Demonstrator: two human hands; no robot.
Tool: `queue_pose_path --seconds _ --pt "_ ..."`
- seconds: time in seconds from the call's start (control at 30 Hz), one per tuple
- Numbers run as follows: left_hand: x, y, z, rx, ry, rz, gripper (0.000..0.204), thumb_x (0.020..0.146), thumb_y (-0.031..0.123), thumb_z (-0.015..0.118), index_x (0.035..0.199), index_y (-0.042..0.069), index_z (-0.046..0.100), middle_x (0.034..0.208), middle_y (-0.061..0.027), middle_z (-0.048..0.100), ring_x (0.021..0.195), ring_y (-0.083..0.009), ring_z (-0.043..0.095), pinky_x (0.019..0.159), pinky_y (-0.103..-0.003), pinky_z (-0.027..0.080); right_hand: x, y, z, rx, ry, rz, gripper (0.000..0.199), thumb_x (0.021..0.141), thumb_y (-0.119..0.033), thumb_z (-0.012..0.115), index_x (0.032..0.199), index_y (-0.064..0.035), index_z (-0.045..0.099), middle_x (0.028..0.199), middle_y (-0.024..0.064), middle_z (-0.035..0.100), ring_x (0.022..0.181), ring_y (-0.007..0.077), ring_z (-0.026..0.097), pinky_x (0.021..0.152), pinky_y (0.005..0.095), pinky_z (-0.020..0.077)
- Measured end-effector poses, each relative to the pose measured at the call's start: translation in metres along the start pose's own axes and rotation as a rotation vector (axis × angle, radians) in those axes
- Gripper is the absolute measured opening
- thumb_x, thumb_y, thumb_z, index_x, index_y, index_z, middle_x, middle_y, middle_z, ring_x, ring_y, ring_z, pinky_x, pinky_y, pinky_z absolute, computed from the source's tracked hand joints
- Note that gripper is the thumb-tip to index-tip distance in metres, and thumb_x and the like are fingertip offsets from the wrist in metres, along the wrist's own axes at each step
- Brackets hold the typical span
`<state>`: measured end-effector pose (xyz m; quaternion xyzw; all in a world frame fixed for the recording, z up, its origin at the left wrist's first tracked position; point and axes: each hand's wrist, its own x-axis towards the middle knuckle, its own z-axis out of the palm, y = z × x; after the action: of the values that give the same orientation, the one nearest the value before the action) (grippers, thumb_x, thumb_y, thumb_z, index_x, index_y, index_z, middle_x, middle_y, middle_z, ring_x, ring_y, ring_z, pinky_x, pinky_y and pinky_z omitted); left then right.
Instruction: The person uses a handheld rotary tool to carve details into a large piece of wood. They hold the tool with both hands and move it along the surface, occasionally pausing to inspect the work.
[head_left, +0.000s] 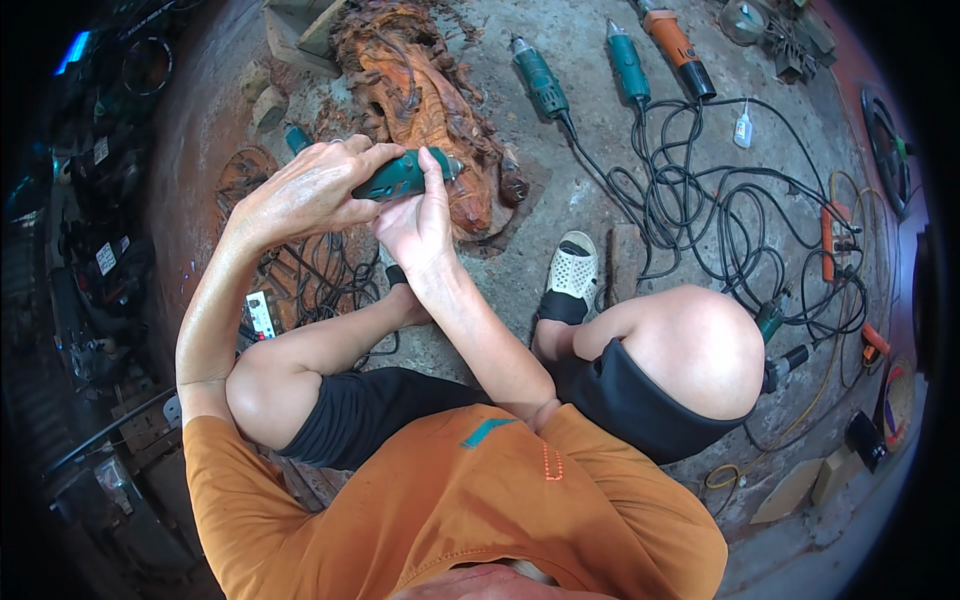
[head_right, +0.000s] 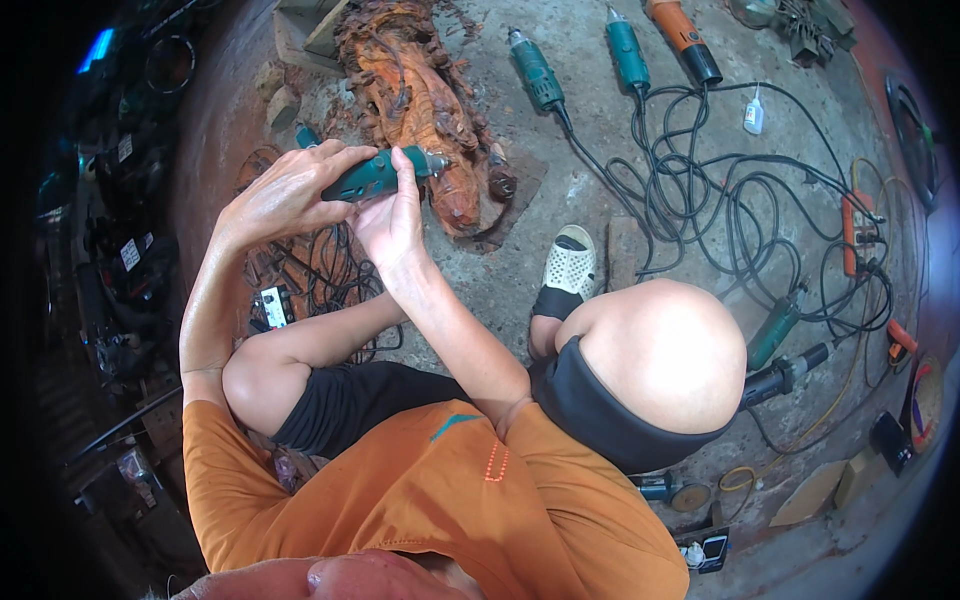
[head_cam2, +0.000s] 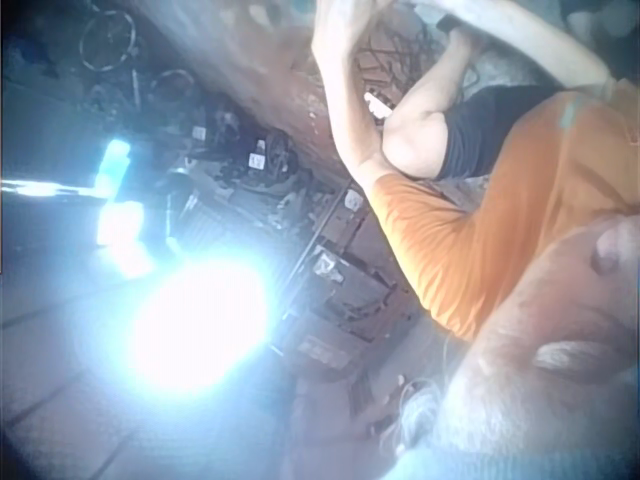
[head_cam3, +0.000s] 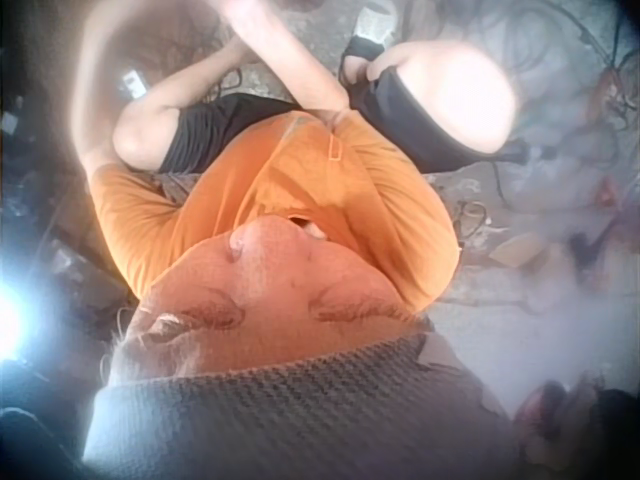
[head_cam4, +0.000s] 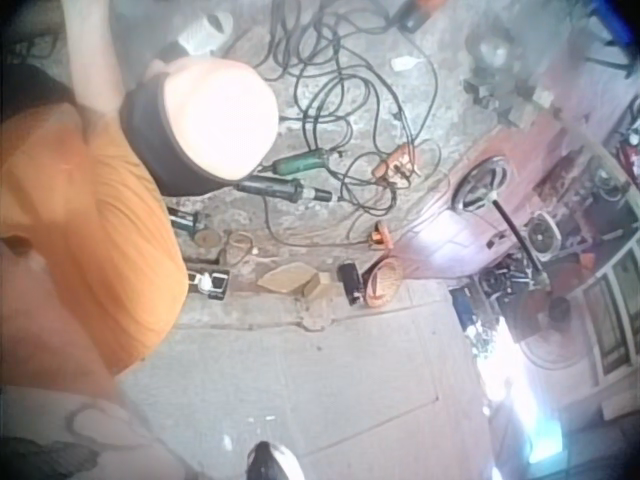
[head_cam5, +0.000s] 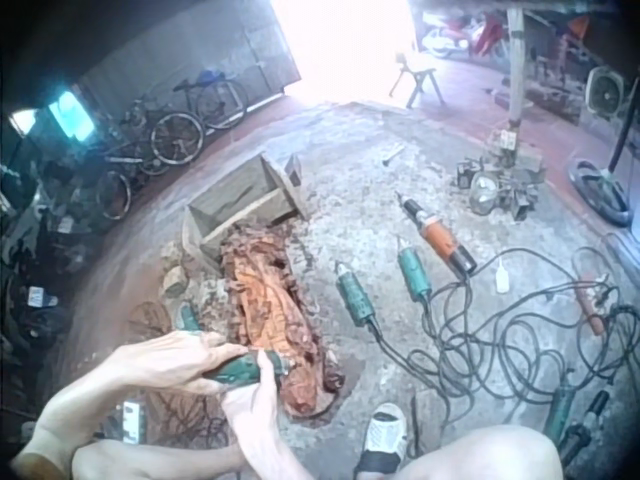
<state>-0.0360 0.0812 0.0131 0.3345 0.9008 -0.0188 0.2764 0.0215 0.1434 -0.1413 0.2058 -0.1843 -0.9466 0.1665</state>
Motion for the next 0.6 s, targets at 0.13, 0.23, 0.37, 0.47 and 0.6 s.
queue_pose_path --seconds 0.13,0.23,0.37,0.47,0.6 --pt "0.002 0.0 0.001 -0.009 0.002 0.012 0.065 0.069 0.013 0.067 0.13 -0.004 0.051 0.105 -0.022 0.061 0.092 -0.039 0.061 0.08 -0.045 0.049 0.001 -0.001 -0.001 -0.001 0.0 0.0 0.052 0.089 -0.048 0.062 0.121 -0.0089 0.052 0.118 0.0083 0.06 0.11 0.0233 0.057 0.097 0.0428 0.0441" --pt "0.004 -0.001 0.002 0.015 -0.003 0.02 0.066 0.068 0.012 0.067 0.13 -0.004 0.051 0.104 -0.0223 0.06 0.091 -0.0388 0.061 0.079 -0.045 0.05 0.002 -0.001 -0.003 0.004 0.007 0.006 0.052 0.089 -0.049 0.063 0.12 -0.0091 0.052 0.118 0.008 0.06 0.11 0.0232 0.057 0.097 0.0429 0.0443" --pt "0.005 -0.003 0.004 0.007 0.041 0.063 0.066 0.068 0.013 0.067 0.129 -0.005 0.051 0.098 -0.0225 0.06 0.087 -0.0387 0.061 0.077 -0.045 0.05 0.004 -0.004 -0.007 0.017 0.004 0.025 0.047 0.09 -0.047 0.061 0.12 -0.0109 0.053 0.119 0.0071 0.061 0.113 0.0247 0.056 0.1 0.0455 0.0413" --pt "0.005 -0.007 0.011 0.011 0.1 0.109 0.064 0.067 0.014 0.067 0.126 -0.006 0.053 0.086 -0.0231 0.059 0.081 -0.0384 0.061 0.072 -0.045 0.05 0.005 -0.003 -0.01 0.023 0.006 0.021 0.046 0.091 -0.046 0.06 0.12 -0.0116 0.053 0.121 0.0066 0.061 0.115 0.0253 0.055 0.102 0.0467 0.0399" --pt "0.004 -0.006 0.014 0.01 0.084 0.101 0.063 0.067 0.014 0.067 0.125 -0.006 0.053 0.086 -0.0233 0.059 0.081 -0.0385 0.061 0.072 -0.045 0.05 0.002 -0.002 -0.011 0.032 0.026 0.02 0.045 0.091 -0.046 0.06 0.12 -0.0118 0.054 0.12 0.0065 0.061 0.115 0.0249 0.056 0.102 0.0465 0.0401"
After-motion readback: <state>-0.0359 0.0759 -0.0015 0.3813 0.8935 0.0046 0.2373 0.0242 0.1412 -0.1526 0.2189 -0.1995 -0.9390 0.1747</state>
